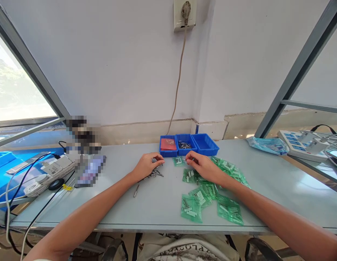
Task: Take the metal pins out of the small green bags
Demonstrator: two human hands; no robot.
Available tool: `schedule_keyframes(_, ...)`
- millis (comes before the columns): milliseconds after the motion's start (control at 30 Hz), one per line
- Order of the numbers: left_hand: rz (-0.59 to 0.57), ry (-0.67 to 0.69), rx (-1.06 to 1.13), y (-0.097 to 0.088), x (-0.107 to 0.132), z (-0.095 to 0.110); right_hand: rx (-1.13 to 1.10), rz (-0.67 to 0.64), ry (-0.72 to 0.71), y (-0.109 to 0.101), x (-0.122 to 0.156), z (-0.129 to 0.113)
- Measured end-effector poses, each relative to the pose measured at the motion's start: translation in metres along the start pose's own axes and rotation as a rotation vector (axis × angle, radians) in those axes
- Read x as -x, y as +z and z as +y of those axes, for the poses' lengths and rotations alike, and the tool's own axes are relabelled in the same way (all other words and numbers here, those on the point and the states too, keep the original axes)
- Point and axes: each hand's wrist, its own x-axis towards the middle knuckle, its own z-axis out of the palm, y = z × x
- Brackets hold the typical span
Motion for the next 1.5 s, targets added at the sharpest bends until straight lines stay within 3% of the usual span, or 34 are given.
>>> schedule_keyframes(667,-0.026,-0.048,0.037,0.0015,-0.0007,-0.0062,-0.023,0.006,0.014,0.0016,-0.0006,0.0025)
schedule_keyframes(1133,-0.01,0.05,0.001,-0.001,-0.0019,-0.0044,-0.016,0.003,0.036,0.0015,-0.0001,0.0012)
schedule_keyframes(1500,-0.035,0.04,-0.038,-0.0015,-0.002,-0.0021,-0.034,0.004,0.03,0.0012,0.0002,0.0014)
